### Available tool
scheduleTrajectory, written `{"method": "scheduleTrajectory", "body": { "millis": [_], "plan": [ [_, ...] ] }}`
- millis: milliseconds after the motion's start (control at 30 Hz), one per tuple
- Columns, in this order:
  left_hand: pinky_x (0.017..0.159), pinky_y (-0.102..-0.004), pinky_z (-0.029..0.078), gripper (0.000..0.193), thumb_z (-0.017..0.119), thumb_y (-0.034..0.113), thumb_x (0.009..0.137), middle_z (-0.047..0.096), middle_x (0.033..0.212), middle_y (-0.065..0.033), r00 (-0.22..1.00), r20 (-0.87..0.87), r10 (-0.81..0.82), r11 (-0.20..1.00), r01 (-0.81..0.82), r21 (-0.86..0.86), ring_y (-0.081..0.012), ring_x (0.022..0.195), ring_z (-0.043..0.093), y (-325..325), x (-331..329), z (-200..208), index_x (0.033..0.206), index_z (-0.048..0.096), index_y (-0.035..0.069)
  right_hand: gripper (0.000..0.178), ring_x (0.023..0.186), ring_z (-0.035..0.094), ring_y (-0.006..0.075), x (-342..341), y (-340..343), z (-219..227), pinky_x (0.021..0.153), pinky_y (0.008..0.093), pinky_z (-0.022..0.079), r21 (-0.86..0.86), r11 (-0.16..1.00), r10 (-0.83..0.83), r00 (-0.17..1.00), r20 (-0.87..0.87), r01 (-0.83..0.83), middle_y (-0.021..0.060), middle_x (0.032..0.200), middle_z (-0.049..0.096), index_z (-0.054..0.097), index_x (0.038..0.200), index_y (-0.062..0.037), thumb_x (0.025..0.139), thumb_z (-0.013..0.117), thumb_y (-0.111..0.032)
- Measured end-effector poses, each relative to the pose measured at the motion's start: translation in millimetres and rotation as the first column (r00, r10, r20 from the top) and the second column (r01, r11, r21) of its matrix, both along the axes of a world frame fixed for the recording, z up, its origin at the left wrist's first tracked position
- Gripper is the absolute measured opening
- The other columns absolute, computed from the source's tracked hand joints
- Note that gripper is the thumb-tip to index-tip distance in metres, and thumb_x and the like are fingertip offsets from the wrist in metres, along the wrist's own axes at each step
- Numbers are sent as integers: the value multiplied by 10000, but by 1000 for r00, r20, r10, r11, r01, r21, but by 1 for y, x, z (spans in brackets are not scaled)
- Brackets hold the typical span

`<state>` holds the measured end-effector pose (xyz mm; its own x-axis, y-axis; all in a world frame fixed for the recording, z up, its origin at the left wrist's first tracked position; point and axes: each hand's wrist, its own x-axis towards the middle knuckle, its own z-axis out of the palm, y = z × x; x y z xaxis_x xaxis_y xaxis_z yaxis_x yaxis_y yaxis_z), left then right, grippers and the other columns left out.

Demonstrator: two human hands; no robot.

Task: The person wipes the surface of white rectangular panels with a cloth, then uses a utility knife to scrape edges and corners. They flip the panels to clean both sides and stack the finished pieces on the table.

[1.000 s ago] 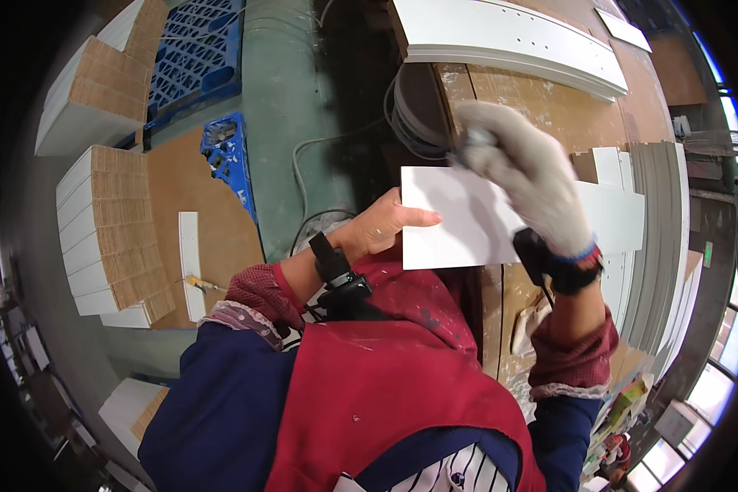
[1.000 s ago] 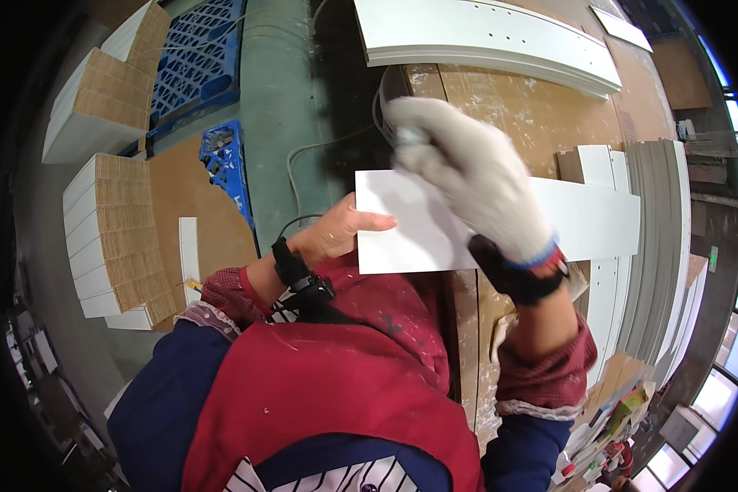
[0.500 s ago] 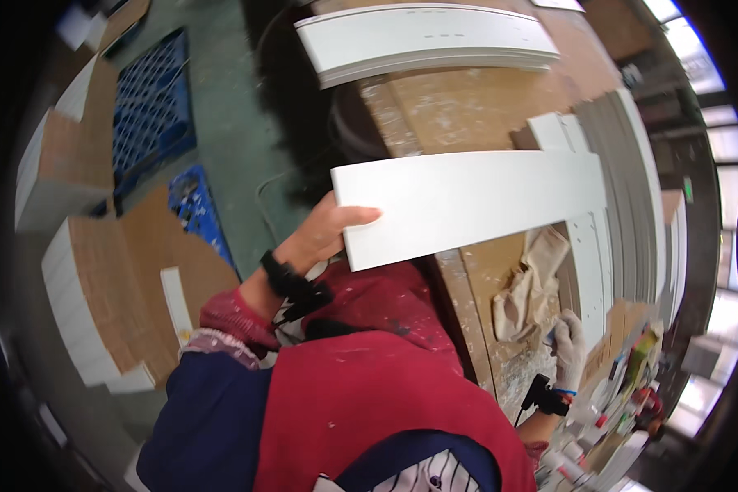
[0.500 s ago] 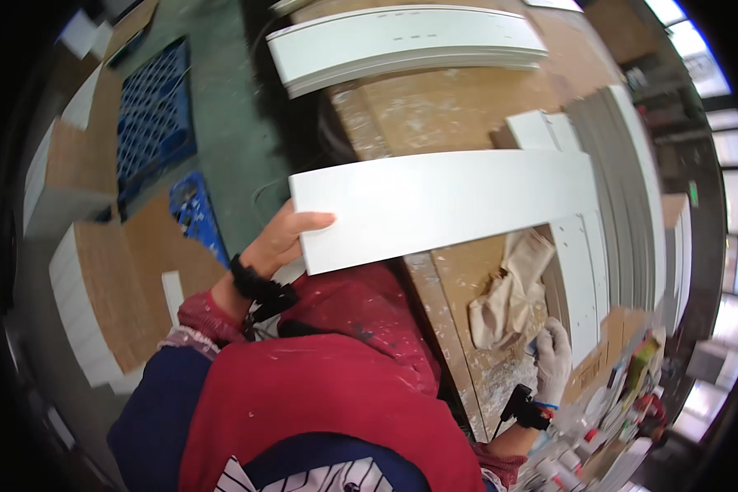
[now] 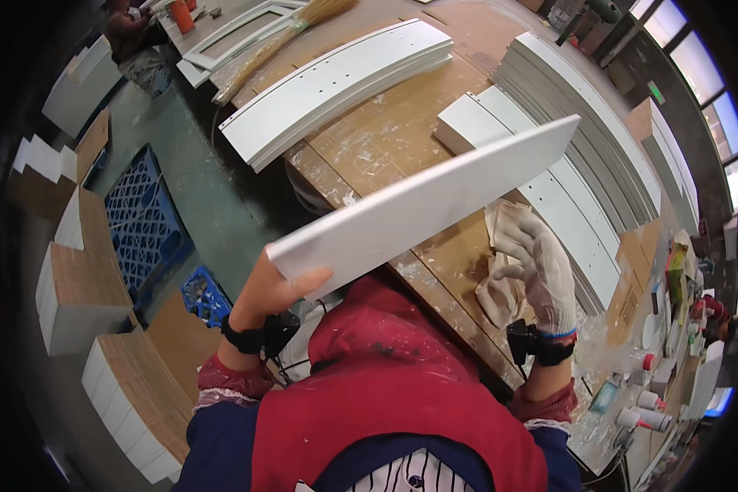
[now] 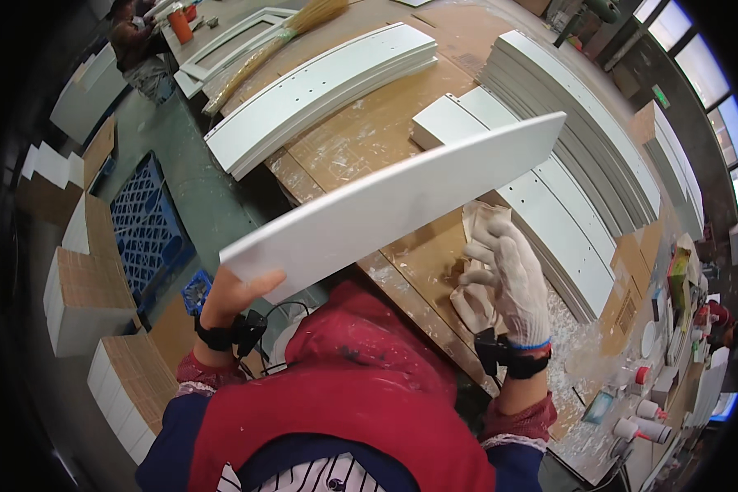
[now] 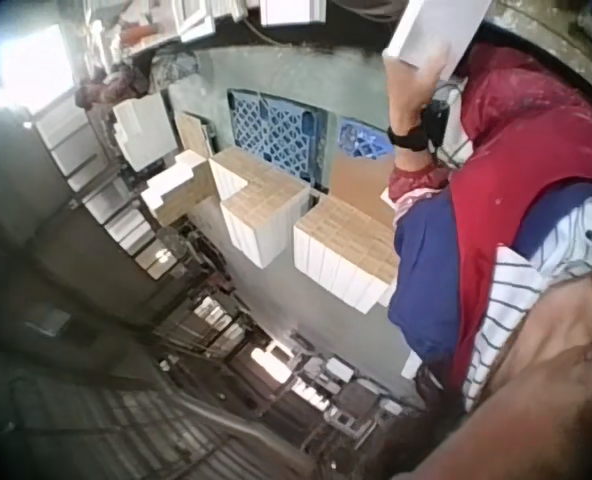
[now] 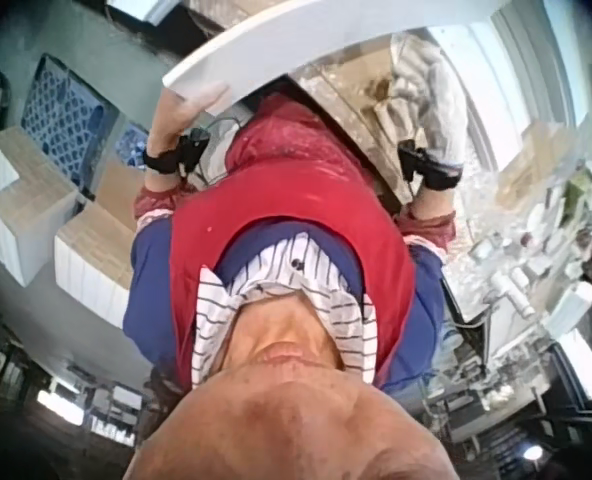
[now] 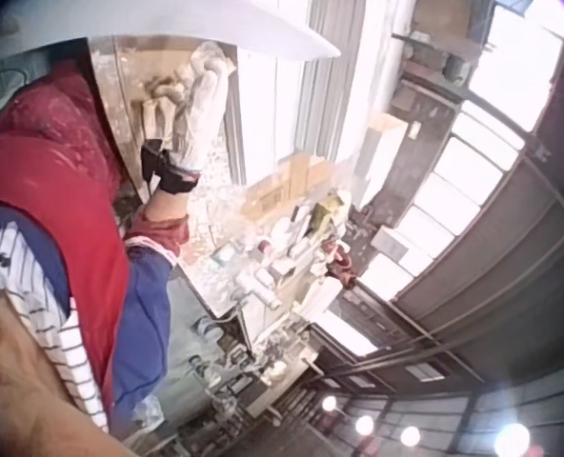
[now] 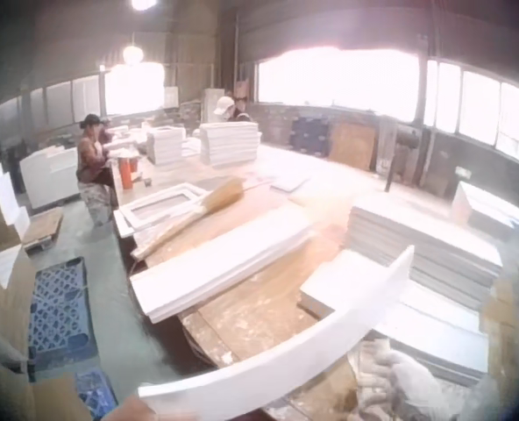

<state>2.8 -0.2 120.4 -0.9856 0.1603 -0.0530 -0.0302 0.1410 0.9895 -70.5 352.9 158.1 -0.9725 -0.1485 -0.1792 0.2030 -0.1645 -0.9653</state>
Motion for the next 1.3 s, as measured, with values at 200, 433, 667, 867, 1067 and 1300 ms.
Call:
{"method": "scheduleTrajectory", "body": {
  "millis": [200,433,667,867,1067,1300],
  "plan": [
    [851,-347,504,322,641,149,734,651,1064,-118,690,-609,-390,748,-148,-647,-274,998,621,22,0,30,1030,649,23,493,993,612,299,-14,-15,-12,717,475,573,-630,775,219,956,196,-49,193,1151,556,391,1258,27,937,494,-332],
    [1073,-438,277,503,699,110,770,487,1315,-180,520,-852,57,682,-644,-347,-330,1261,417,20,11,0,1225,497,42,316,991,619,259,-7,-27,-48,780,383,568,-582,766,-147,955,256,274,137,1115,588,467,1200,10,899,514,-73],
    [1030,-442,342,531,566,361,869,466,1323,-180,967,249,61,526,-243,815,-304,1215,456,38,33,-57,1267,459,27,386,1074,575,266,-5,-65,-15,884,404,522,-614,772,-125,986,106,164,140,1205,542,414,1267,11,895,498,-47],
    [998,-435,385,587,479,470,895,495,1290,-166,972,164,168,277,-207,938,-283,1168,496,36,34,-40,1272,456,20,365,1068,573,255,-21,-87,-12,904,382,506,-663,743,12,989,149,91,140,1170,552,427,1244,23,892,508,-32],
    [917,-437,462,689,442,558,896,561,1163,-127,922,-233,309,-34,255,966,-253,1044,563,-38,43,-66,1291,432,-6,283,1033,596,267,-77,-102,-41,888,385,516,-662,750,112,986,125,-1,156,1127,586,491,1152,47,899,517,-78],
    [690,-364,585,565,509,413,917,604,940,-85,871,244,426,476,-445,759,-182,924,605,-72,20,-60,1265,421,-24,222,847,632,199,-142,-164,-57,744,297,542,-521,851,145,984,99,-72,99,961,624,548,1048,24,851,608,-59]
  ]
}}
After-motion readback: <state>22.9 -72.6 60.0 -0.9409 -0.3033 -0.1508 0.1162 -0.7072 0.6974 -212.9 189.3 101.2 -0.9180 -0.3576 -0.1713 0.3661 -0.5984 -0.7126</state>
